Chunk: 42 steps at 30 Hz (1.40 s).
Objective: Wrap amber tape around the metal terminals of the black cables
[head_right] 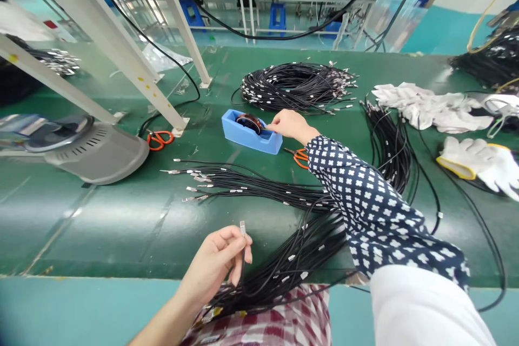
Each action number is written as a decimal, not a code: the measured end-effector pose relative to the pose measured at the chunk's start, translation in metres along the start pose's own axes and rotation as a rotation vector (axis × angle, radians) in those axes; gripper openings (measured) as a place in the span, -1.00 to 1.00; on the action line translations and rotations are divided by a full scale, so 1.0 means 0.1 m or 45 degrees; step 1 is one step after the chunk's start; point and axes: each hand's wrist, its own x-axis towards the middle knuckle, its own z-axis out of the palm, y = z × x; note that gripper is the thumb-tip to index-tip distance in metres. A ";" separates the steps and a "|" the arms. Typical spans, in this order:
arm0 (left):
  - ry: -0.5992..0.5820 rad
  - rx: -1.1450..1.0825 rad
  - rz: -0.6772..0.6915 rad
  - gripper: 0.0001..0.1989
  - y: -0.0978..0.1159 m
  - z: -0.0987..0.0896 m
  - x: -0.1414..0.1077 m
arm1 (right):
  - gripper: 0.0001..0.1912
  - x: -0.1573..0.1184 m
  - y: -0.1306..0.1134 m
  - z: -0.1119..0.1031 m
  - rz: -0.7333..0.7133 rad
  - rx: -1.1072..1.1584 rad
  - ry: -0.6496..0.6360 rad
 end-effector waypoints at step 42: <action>-0.050 -0.039 -0.037 -0.71 -0.03 -0.03 0.02 | -0.85 -0.11 0.33 0.04 0.478 0.643 -0.079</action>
